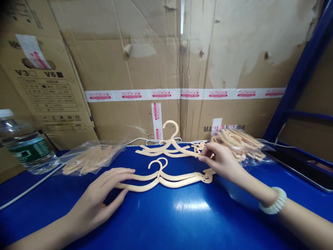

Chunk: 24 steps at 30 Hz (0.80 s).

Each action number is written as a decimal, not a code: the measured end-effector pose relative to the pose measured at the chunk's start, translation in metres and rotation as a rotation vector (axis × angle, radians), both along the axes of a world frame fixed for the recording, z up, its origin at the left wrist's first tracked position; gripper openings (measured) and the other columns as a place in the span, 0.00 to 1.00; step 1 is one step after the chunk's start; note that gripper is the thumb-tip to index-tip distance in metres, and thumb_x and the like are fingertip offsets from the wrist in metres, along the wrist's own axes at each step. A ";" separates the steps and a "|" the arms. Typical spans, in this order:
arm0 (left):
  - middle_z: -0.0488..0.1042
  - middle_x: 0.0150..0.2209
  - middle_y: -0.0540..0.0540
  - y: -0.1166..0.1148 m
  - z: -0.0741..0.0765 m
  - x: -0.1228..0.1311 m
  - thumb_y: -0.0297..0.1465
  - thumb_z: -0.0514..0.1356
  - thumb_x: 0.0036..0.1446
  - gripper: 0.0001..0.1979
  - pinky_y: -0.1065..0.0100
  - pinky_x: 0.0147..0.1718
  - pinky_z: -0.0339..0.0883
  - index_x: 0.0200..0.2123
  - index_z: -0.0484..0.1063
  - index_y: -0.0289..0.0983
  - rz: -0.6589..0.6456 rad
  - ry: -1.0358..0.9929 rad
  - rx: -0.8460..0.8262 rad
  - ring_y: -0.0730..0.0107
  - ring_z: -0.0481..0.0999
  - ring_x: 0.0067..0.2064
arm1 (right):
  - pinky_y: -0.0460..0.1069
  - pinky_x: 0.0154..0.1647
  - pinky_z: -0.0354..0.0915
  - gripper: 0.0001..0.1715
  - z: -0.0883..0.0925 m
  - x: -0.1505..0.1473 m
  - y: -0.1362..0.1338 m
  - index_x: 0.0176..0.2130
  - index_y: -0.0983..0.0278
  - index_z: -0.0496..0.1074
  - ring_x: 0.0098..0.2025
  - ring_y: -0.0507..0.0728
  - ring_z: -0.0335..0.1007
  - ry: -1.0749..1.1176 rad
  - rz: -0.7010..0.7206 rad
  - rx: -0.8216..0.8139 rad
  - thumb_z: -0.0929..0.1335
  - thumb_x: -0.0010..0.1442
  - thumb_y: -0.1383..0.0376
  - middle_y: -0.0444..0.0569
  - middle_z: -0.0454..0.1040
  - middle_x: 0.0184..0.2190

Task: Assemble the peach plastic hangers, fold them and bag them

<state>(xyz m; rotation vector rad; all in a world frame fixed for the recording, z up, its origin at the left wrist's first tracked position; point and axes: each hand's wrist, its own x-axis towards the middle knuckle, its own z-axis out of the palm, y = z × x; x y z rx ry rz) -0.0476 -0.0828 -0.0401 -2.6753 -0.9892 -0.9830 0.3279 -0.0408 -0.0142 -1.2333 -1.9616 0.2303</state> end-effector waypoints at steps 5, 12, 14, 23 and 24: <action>0.56 0.64 0.37 -0.003 0.002 0.001 0.28 0.54 0.63 0.24 0.51 0.59 0.60 0.61 0.55 0.40 0.141 -0.136 0.068 0.53 0.59 0.64 | 0.50 0.27 0.65 0.16 0.006 -0.011 -0.013 0.28 0.62 0.69 0.28 0.56 0.69 0.077 0.048 -0.114 0.70 0.56 0.53 0.48 0.72 0.26; 0.74 0.49 0.45 -0.002 -0.004 0.001 0.29 0.51 0.66 0.20 0.62 0.49 0.68 0.60 0.58 0.45 -0.012 -0.058 -0.160 0.64 0.73 0.48 | 0.49 0.29 0.63 0.10 -0.002 -0.042 -0.034 0.27 0.62 0.67 0.30 0.55 0.68 -0.083 0.159 -0.149 0.67 0.58 0.63 0.47 0.72 0.27; 0.74 0.49 0.46 -0.001 -0.002 0.002 0.28 0.51 0.67 0.17 0.61 0.51 0.67 0.57 0.62 0.45 -0.085 -0.022 -0.217 0.63 0.73 0.49 | 0.49 0.29 0.64 0.09 -0.004 -0.046 -0.037 0.27 0.62 0.67 0.30 0.55 0.68 -0.093 0.176 -0.164 0.67 0.59 0.63 0.47 0.72 0.27; 0.72 0.52 0.46 0.000 0.004 0.006 0.27 0.47 0.68 0.16 0.66 0.52 0.66 0.54 0.66 0.45 -0.148 -0.084 -0.381 0.65 0.71 0.52 | 0.50 0.30 0.67 0.13 0.016 0.000 -0.008 0.40 0.62 0.69 0.33 0.58 0.71 -0.101 0.060 0.003 0.63 0.63 0.56 0.51 0.74 0.34; 0.72 0.52 0.46 -0.001 0.005 0.006 0.27 0.47 0.68 0.16 0.67 0.52 0.66 0.54 0.66 0.45 -0.149 -0.079 -0.385 0.66 0.71 0.53 | 0.52 0.31 0.67 0.13 0.017 0.012 -0.001 0.38 0.62 0.71 0.33 0.59 0.71 -0.198 0.009 0.069 0.63 0.63 0.57 0.52 0.74 0.32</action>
